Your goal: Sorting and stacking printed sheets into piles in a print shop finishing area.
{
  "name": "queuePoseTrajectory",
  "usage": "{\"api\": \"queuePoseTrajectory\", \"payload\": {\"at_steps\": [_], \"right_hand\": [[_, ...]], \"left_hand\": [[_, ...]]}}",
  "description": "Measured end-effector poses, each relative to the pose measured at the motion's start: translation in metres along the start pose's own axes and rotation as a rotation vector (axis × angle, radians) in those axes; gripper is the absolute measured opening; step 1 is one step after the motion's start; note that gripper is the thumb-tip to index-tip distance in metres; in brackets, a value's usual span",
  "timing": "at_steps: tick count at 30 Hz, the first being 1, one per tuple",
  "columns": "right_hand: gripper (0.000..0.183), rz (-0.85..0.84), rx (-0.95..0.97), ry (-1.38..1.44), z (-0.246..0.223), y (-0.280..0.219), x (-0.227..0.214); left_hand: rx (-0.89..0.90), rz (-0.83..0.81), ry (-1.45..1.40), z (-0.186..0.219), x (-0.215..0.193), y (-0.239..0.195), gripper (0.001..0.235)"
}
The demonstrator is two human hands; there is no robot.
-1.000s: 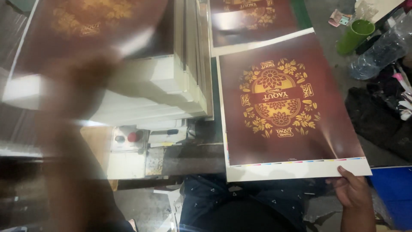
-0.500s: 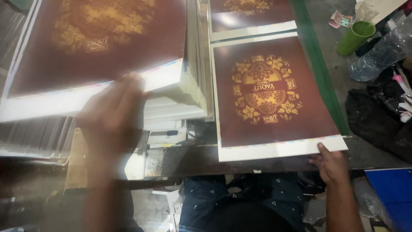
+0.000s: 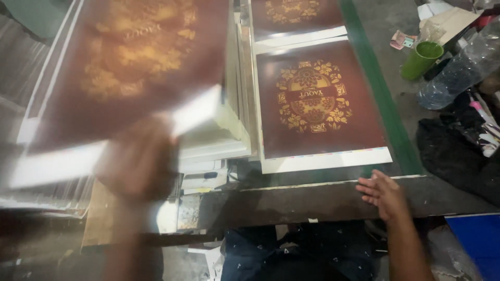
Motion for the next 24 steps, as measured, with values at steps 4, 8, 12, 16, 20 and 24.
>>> {"api": "queuePoseTrajectory", "payload": {"at_steps": [4,8,12,16,20,24], "right_hand": [[0.055,-0.188,-0.073,-0.103,-0.025,-0.017,0.063],[0.048,-0.435,-0.214,-0.260,-0.111,-0.086,0.191],[0.042,-0.773,-0.616,-0.191,-0.117,-0.117,0.232],[0.033,-0.813,-0.429,0.320,-0.134,-0.146,0.251],[0.035,-0.545,-0.379,0.262,-0.172,-0.189,0.258],[0.034,-0.417,-0.381,0.203,-0.128,-0.144,0.184]], "left_hand": [[0.090,0.099,-0.094,0.048,0.006,0.008,0.021],[0.201,-0.045,-0.198,0.113,-0.003,0.025,0.025],[0.271,-0.112,-0.236,0.156,-0.004,0.024,0.026],[0.364,-0.152,-0.350,0.165,-0.029,0.017,0.035],[0.402,-0.139,-0.473,0.151,-0.081,0.001,0.040],[0.309,-0.086,-0.462,0.120,-0.104,-0.028,0.041]]}}
Point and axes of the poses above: each hand's wrist, its own y-axis towards the middle knuckle, its own x-axis out of the palm, z = x × y, the point moved 4 cm from there along y, towards the middle knuckle, and after that the axes turned 15 degrees about -z, right-handed, at the moved point
